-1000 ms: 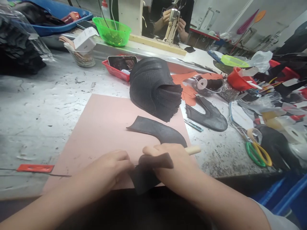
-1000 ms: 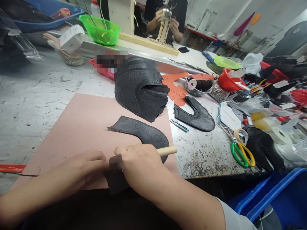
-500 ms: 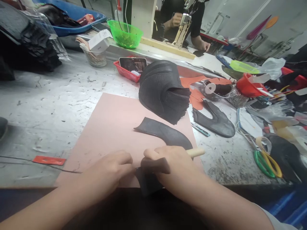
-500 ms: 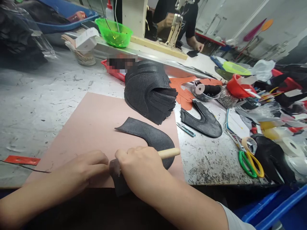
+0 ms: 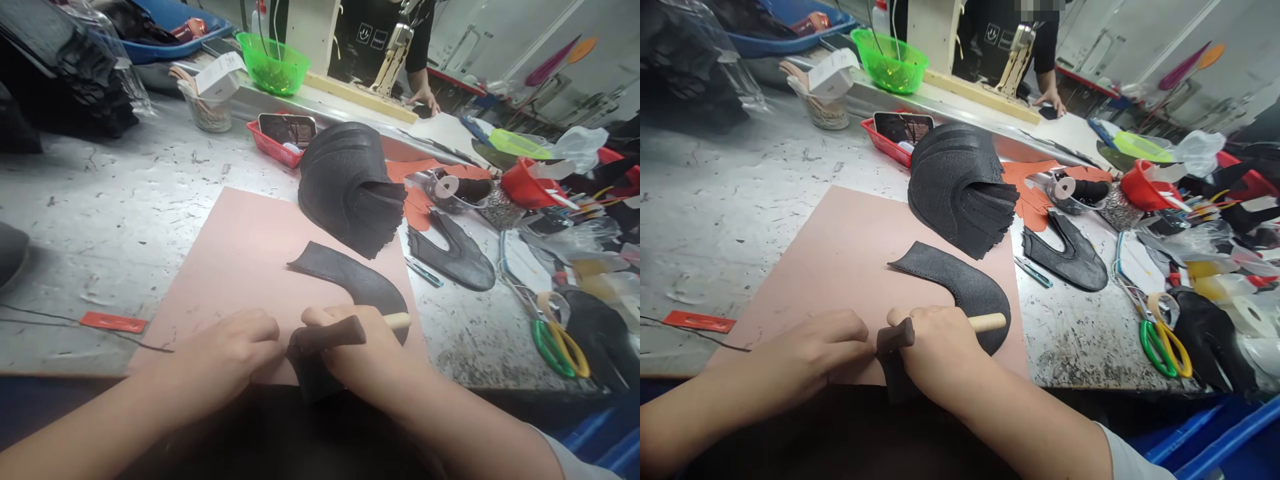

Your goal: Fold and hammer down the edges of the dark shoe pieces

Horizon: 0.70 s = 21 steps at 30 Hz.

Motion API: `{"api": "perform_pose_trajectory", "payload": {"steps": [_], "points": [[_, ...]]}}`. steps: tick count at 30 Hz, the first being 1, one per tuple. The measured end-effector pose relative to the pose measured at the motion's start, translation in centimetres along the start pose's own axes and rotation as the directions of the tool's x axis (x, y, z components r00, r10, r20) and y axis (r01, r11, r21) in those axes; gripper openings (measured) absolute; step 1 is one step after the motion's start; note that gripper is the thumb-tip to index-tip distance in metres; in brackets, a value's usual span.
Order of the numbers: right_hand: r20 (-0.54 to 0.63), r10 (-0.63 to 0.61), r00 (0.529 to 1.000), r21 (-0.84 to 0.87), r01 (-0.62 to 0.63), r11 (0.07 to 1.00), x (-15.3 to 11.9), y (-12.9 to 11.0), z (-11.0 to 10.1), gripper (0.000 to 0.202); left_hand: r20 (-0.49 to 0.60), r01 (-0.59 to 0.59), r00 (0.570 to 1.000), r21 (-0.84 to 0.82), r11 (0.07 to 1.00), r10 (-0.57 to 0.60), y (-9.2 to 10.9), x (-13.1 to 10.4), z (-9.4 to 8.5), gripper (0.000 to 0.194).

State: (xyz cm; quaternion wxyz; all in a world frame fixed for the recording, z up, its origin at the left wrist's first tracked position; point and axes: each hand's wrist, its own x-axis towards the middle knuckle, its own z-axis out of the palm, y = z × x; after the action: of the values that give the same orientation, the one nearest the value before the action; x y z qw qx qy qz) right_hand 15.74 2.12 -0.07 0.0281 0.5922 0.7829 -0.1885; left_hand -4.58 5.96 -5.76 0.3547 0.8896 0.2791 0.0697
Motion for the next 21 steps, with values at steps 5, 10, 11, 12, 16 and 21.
{"api": "perform_pose_trajectory", "payload": {"steps": [5, 10, 11, 12, 16, 21], "points": [[-0.018, -0.035, 0.999, -0.032, 0.034, 0.999, 0.1, -0.1, 0.0, 0.010, 0.025, -0.081, 0.996, 0.050, 0.995, 0.080, -0.1, 0.0, -0.4, 0.031], [-0.031, -0.028, 0.999, -0.085, 0.025, 0.996, 0.1, -0.5, -0.1, 0.009, 0.043, -0.099, 0.995, 0.087, 0.991, 0.095, 0.1, -0.2, -0.4, 0.030], [-0.009, -0.038, 0.999, -0.087, 0.037, 0.996, 0.2, -0.7, -0.1, 0.009, 0.050, -0.098, 0.994, 0.097, 0.990, 0.094, 0.1, -0.2, -0.4, 0.030], [0.019, -0.045, 0.999, -0.100, 0.046, 0.994, 0.2, -0.8, -0.2, 0.009, 0.053, -0.093, 0.995, 0.102, 0.990, 0.088, 0.2, -0.3, -0.4, 0.029], [0.040, -0.029, 0.999, -0.193, 0.036, 0.981, 0.4, -1.4, -0.8, 0.009, 0.002, -0.039, 0.999, 0.059, 0.997, 0.039, 0.3, -0.4, -0.3, 0.031], [0.107, -0.040, 0.993, -0.208, 0.061, 0.976, 0.6, -2.1, -1.3, 0.009, -0.065, -0.038, 0.997, 0.018, 0.999, 0.039, 0.3, -0.3, -0.1, 0.023]]}}
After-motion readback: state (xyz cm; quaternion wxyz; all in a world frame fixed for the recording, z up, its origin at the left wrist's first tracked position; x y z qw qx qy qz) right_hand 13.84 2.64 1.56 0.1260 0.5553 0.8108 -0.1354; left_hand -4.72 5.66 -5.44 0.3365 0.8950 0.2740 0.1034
